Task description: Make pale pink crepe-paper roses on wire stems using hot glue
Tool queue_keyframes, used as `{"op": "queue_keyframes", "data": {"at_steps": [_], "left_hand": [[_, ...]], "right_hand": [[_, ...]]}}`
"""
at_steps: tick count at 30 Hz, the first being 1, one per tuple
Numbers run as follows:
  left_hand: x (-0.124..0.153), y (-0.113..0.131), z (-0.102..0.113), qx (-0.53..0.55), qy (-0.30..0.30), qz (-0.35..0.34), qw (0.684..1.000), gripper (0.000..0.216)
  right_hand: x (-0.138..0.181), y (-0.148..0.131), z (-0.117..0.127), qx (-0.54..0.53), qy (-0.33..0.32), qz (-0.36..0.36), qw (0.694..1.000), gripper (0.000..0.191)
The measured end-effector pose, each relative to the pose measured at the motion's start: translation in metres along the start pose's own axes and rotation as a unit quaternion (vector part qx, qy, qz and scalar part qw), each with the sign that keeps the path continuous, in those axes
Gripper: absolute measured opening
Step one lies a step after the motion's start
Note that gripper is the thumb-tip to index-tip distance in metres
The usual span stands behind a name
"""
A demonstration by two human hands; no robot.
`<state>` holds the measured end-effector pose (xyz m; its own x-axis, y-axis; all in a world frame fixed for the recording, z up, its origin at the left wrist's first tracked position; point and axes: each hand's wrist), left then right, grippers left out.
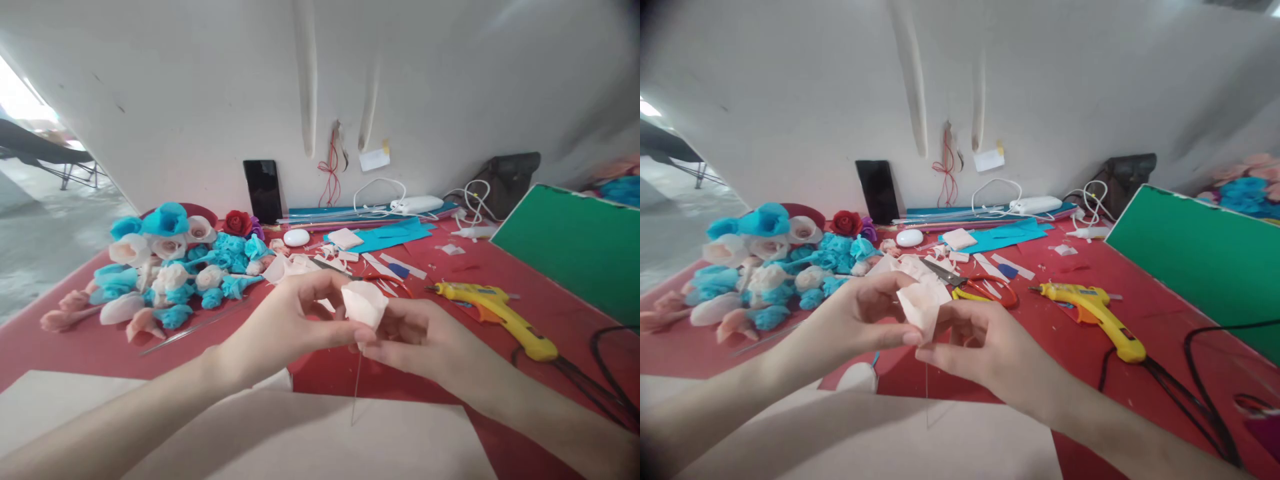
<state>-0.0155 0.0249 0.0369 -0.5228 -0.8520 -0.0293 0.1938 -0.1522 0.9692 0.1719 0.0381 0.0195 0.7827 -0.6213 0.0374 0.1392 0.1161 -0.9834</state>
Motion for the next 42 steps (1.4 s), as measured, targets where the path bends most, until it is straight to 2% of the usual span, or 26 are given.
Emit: {"op": "queue_keyframes", "data": {"at_steps": [3,5,6,7,8,10,13,15,17,20,25,29,34,37,42], "left_hand": [[0.009,0.009,-0.003,-0.046,0.029,-0.075,0.996,0.031],[0.018,0.010,0.001,-0.103,0.034,-0.119,0.987,0.047],[0.023,0.008,0.004,-0.149,0.035,-0.124,0.980,0.042],[0.029,0.005,0.008,-0.207,0.031,-0.129,0.969,0.025],[0.036,-0.001,0.012,-0.265,0.015,-0.123,0.956,0.011],[0.051,-0.015,0.021,-0.350,-0.023,-0.086,0.933,0.021],[0.073,-0.039,0.029,-0.407,-0.034,-0.013,0.913,0.024],[0.084,-0.050,0.029,-0.430,-0.030,-0.008,0.902,0.030],[0.090,-0.054,0.026,-0.449,-0.017,-0.010,0.893,0.034],[0.091,-0.053,0.020,-0.462,-0.009,-0.003,0.887,0.027],[0.088,-0.055,0.013,-0.447,0.009,-0.026,0.894,0.023],[0.089,-0.062,0.012,-0.440,0.024,-0.029,0.897,0.016],[0.091,-0.065,0.012,-0.452,0.036,-0.022,0.891,0.014],[0.091,-0.063,0.011,-0.464,0.025,-0.025,0.885,0.020],[0.089,-0.061,0.010,-0.470,0.039,-0.042,0.881,0.019]], "right_hand": [[0.005,-0.006,-0.001,0.049,0.043,0.031,0.997,0.008],[0.008,-0.010,-0.001,0.094,0.092,0.080,0.988,0.007],[0.009,-0.012,0.000,0.120,0.115,0.112,0.980,0.008],[0.010,-0.013,0.001,0.146,0.133,0.144,0.970,0.009],[0.011,-0.013,0.002,0.171,0.142,0.173,0.959,0.010],[0.012,-0.014,0.004,0.213,0.142,0.209,0.944,0.009],[0.011,-0.012,0.006,0.261,0.146,0.222,0.928,0.010],[0.009,-0.010,0.005,0.307,0.154,0.222,0.913,0.012],[0.008,-0.006,0.002,0.366,0.163,0.226,0.888,0.011],[0.005,0.005,-0.008,0.442,0.167,0.235,0.849,0.007],[0.000,0.039,-0.025,0.483,0.162,0.243,0.826,0.005],[-0.004,0.057,-0.028,0.513,0.181,0.258,0.798,0.011],[-0.008,0.061,-0.026,0.530,0.191,0.251,0.787,0.013],[-0.009,0.063,-0.026,0.534,0.185,0.247,0.787,0.013],[-0.007,0.065,-0.027,0.530,0.181,0.250,0.790,0.012]]}}
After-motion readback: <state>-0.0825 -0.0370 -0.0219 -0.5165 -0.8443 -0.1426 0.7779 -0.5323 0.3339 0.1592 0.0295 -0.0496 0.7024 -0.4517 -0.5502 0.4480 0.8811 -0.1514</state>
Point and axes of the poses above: each hand's wrist, its own x-axis away from the middle knuckle, its own z-axis out of the back of the hand, y = z × x, and after that the axes turned 12 degrees about -y, right-handed
